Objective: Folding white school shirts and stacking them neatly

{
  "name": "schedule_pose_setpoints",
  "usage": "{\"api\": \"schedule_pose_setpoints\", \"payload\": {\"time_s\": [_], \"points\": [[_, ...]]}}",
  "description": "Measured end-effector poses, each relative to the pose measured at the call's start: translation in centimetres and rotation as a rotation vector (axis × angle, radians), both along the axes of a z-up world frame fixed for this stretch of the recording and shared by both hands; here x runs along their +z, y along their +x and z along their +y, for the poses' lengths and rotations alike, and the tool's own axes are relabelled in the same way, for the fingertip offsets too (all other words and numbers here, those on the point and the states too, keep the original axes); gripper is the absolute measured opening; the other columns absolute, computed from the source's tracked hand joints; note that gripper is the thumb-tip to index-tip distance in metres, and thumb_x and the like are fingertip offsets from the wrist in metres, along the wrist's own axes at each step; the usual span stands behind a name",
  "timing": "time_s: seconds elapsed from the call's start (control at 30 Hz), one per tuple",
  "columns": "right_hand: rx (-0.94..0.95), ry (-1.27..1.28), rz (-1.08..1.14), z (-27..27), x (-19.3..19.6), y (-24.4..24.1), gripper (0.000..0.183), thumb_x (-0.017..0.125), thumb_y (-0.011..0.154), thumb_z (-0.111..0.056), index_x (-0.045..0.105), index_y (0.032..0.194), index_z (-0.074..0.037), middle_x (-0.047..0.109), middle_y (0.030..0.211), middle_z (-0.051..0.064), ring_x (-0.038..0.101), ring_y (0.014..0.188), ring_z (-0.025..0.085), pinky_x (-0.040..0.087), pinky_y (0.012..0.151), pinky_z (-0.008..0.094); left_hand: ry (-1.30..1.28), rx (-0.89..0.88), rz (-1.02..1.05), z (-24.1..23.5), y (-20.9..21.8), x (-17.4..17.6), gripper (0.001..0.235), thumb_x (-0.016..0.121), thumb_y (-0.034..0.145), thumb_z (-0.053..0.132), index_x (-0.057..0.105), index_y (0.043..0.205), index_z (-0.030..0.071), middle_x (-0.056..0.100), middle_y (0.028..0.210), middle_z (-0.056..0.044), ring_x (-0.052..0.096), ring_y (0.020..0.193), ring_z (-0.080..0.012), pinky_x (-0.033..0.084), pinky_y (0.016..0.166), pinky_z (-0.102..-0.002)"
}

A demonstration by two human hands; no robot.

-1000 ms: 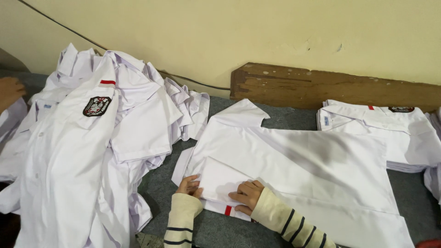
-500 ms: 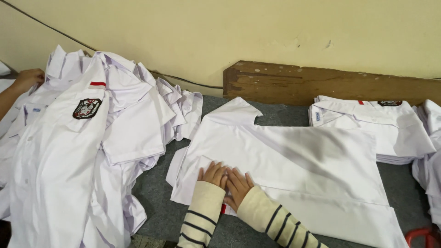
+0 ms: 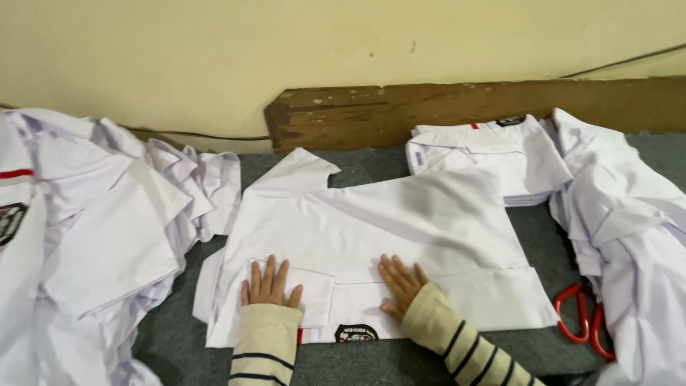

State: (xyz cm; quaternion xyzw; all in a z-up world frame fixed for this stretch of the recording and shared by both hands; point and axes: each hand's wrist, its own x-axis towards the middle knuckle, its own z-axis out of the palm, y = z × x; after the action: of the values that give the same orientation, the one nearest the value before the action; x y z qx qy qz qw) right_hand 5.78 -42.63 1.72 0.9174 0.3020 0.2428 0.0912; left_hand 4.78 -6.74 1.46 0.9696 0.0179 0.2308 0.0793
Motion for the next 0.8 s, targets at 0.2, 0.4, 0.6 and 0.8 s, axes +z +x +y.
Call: {"api": "schedule_pose_setpoints", "payload": {"time_s": [0.2,0.4,0.6,0.8], "points": [[-0.618,-0.016,0.560,-15.5,6.7,-1.6,0.078,0.023,0.102,-0.057,-0.009,0.165,-0.022,-0.011,0.174,-0.004,-0.009,0.159,0.022,0.001,0.124,0.057,0.065,0.070,0.114,0.5,0.6,-1.5,0.073,0.032,0.089,0.074,0.034,0.156,0.048,0.022,0.171,0.017,0.016,0.160,-0.0180,0.015,0.124,-0.047],[-0.633,0.337,0.449,-22.1,1.3,-0.2,0.089,0.031,0.095,-0.067,0.001,0.166,-0.022,-0.002,0.175,-0.005,-0.003,0.160,0.020,0.001,0.122,0.062,0.076,0.103,0.067,0.2,0.4,-1.3,0.070,0.038,0.087,0.071,0.037,0.154,0.051,0.028,0.169,0.020,0.022,0.161,-0.0166,0.019,0.126,-0.045],[-0.707,0.712,0.511,-28.0,-4.8,4.9,0.101,0.052,0.080,-0.071,0.015,0.164,-0.030,0.008,0.175,0.004,0.002,0.161,0.036,0.013,0.110,0.081,-0.220,-0.010,0.048,2.7,2.8,-4.1,0.073,0.042,0.083,0.074,0.047,0.151,0.046,0.040,0.166,0.012,0.032,0.157,-0.0190,0.027,0.117,-0.053],[-0.222,1.183,0.205,-26.9,6.4,11.0,0.066,0.070,0.090,-0.022,0.046,0.149,-0.005,0.063,0.133,0.017,0.062,0.124,0.028,0.050,0.108,0.039,-0.661,-0.156,-0.168,10.8,11.6,2.0,0.037,0.064,0.097,0.018,0.068,0.132,0.008,0.069,0.130,-0.016,0.065,0.118,-0.0301,0.049,0.105,-0.040]]}}
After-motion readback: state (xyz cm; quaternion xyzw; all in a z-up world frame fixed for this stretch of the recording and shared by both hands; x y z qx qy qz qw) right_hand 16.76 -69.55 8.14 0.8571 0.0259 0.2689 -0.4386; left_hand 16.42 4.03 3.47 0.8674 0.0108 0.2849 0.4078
